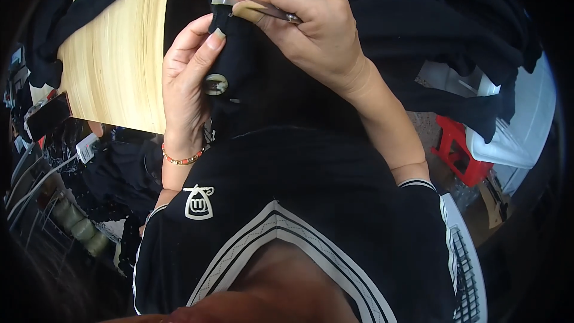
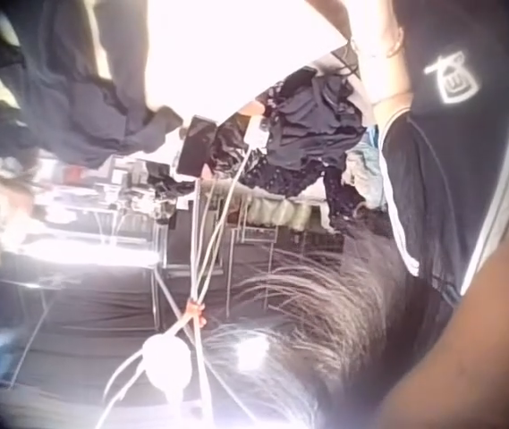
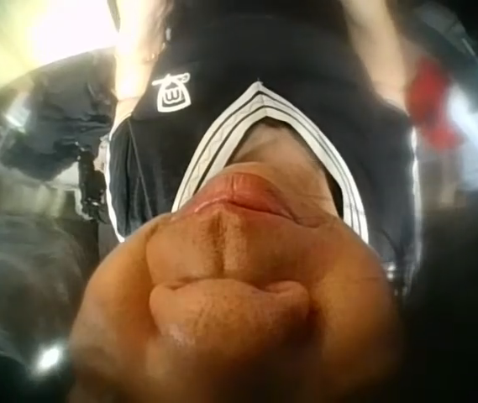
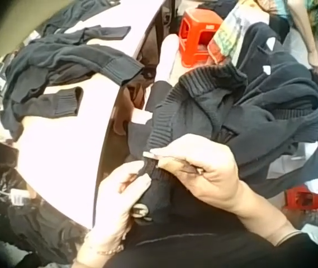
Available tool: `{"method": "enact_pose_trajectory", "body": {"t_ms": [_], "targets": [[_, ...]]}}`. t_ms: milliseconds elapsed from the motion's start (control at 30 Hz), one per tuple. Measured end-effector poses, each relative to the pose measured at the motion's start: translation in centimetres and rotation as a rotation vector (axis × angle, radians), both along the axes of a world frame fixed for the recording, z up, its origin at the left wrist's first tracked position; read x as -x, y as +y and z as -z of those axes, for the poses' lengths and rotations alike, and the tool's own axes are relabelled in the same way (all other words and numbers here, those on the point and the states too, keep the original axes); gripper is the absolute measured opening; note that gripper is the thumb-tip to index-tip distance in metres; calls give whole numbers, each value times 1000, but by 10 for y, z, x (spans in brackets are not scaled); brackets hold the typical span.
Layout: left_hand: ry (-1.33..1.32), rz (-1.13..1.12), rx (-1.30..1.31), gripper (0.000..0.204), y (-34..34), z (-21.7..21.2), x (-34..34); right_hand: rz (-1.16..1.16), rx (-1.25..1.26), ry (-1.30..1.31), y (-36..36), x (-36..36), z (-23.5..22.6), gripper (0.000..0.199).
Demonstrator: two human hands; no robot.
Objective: Sewing buttons onto black garments using a needle and thread.
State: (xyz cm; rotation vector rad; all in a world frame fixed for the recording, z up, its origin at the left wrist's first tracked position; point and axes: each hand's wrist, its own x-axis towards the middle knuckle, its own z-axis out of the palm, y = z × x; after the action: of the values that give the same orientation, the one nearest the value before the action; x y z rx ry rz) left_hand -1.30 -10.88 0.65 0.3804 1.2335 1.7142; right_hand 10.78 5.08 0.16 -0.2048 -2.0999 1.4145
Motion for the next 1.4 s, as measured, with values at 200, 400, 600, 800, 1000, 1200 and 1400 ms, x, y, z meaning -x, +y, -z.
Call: {"method": "enact_pose_trajectory", "body": {"t_ms": [200,400,600,800,1000,1200,1400], "targets": [[-11,29,11,29,2,4,3,44,127,-42,-1,-3,2,22],[19,139,-8,35,0,-4,3,287,465,-174,-3,6,-13,14],[120,156,-12,41,-12,-9,0,403,431,-98,7,9,-9,15],[-17,52,-92,38,-10,-17,5,261,-123,-60,-4,5,-26,25],[-3,29,-94,40,-1,-20,0,64,-251,-136,-14,-2,-49,43],[119,-32,-63,40,0,-12,-3,38,-197,-114,-11,-3,-51,50],[176,-79,-56,40,1,-7,-4,24,-369,-86,-7,-8,-33,33]]}}
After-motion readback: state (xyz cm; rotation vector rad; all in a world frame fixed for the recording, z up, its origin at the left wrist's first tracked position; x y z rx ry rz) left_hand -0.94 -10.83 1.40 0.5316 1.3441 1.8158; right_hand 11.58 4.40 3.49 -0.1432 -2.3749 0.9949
